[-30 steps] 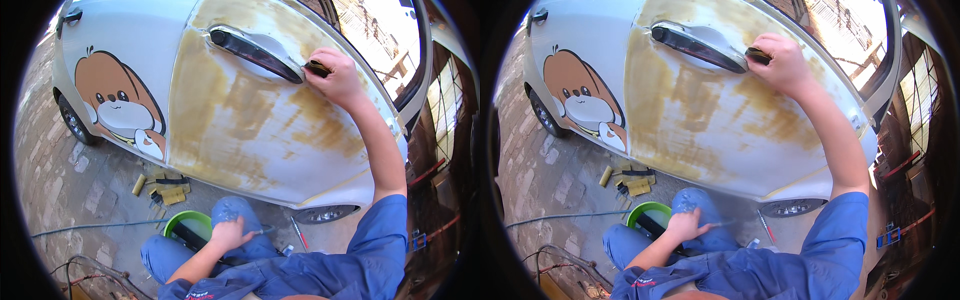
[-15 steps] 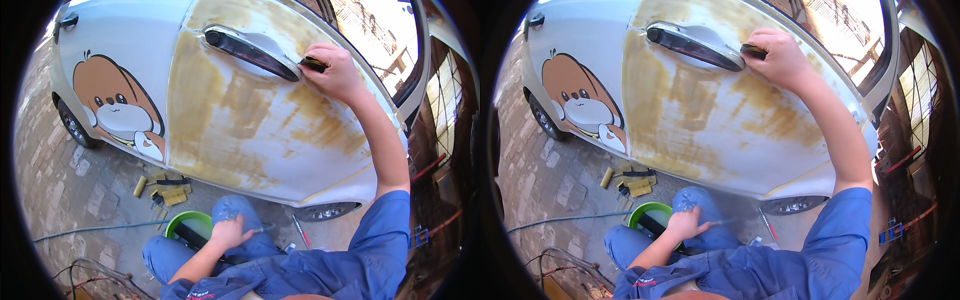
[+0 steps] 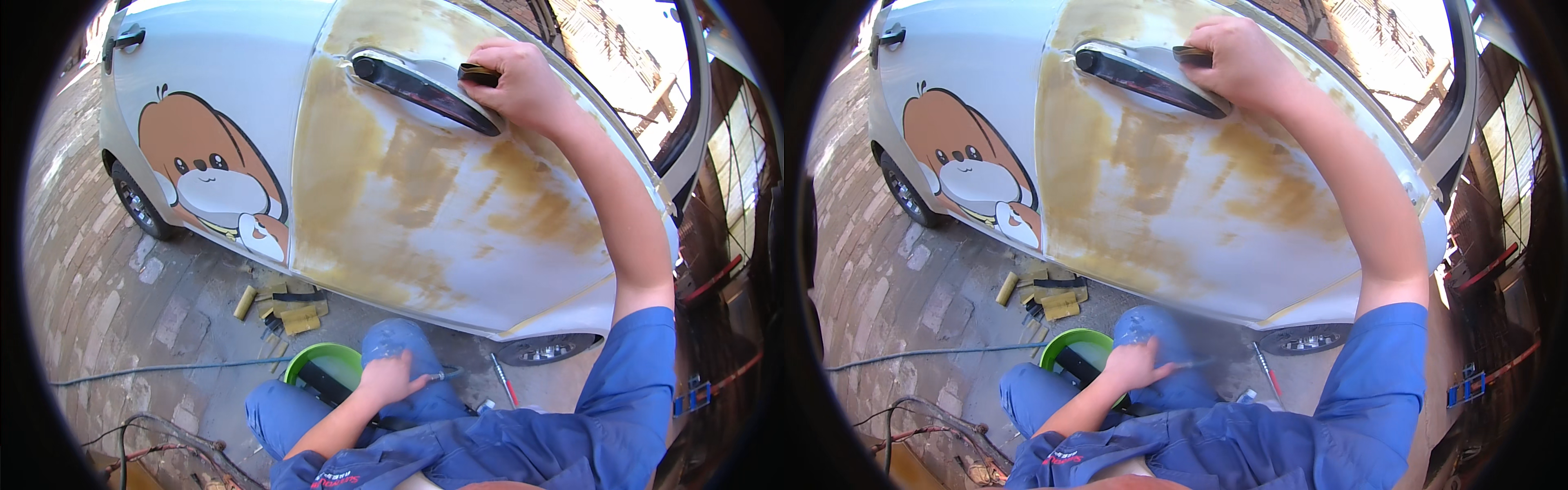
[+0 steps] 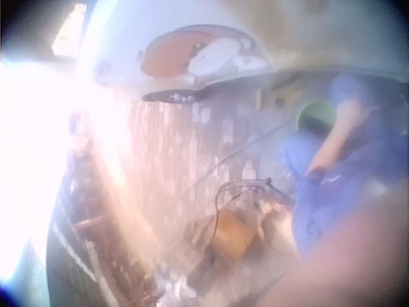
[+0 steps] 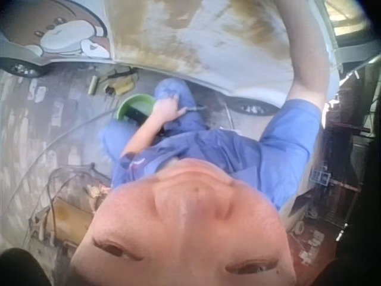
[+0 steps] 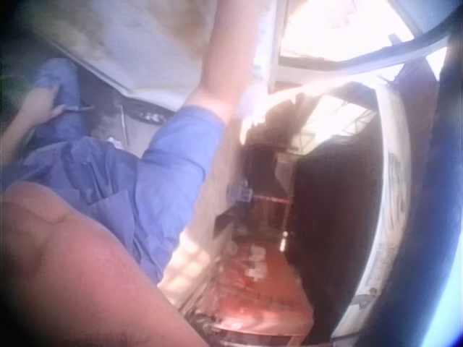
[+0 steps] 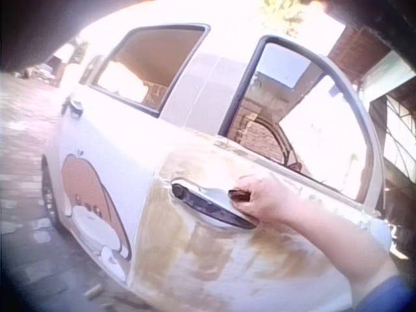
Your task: The person sands a white car door with a sanding block, then rinses the surface with a water spray gun. The person repeats sanding and rinsing steps on the same door panel.
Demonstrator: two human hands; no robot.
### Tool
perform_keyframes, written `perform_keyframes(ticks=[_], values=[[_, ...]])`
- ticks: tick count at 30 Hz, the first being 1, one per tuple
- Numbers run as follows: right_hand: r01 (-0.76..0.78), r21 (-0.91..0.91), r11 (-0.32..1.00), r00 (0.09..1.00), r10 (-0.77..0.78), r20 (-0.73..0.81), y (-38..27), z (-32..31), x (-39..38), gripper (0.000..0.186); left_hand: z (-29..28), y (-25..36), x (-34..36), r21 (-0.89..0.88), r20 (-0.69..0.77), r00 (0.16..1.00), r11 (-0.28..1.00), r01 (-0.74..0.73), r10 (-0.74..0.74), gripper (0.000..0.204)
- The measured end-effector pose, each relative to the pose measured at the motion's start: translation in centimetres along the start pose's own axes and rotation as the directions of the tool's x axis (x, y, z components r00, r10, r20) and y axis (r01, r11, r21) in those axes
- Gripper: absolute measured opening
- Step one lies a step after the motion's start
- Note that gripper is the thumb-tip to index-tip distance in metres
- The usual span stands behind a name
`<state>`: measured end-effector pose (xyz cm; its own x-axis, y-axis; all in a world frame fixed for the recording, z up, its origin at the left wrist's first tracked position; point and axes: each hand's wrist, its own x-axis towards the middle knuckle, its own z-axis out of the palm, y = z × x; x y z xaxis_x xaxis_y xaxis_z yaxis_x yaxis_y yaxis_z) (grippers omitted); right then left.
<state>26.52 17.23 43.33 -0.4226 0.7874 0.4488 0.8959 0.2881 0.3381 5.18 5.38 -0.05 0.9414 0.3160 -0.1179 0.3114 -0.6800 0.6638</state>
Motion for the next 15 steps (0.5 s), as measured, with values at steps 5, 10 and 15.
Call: perform_keyframes(ticks=[5,10,15], values=[[0.028,-0.008,1.000,0.999,-0.028,-0.034,-0.8,1.4,4.0,0.016,-0.1,-0.2,0.0,-0.011,-0.008,1.000,1.000,-0.001,0.001,0.072],[0.031,0.028,0.999,0.998,-0.030,-0.051,-1.6,2.5,6.2,0.018,-0.4,-0.5,0.2,-0.037,0.005,1.000,0.999,-0.004,0.004,0.071],[0.042,-0.034,0.999,0.993,-0.046,-0.107,-2.5,3.1,6.7,0.020,-0.2,-0.8,0.4,-0.071,-0.003,1.000,0.997,0.005,-0.006,0.070]])
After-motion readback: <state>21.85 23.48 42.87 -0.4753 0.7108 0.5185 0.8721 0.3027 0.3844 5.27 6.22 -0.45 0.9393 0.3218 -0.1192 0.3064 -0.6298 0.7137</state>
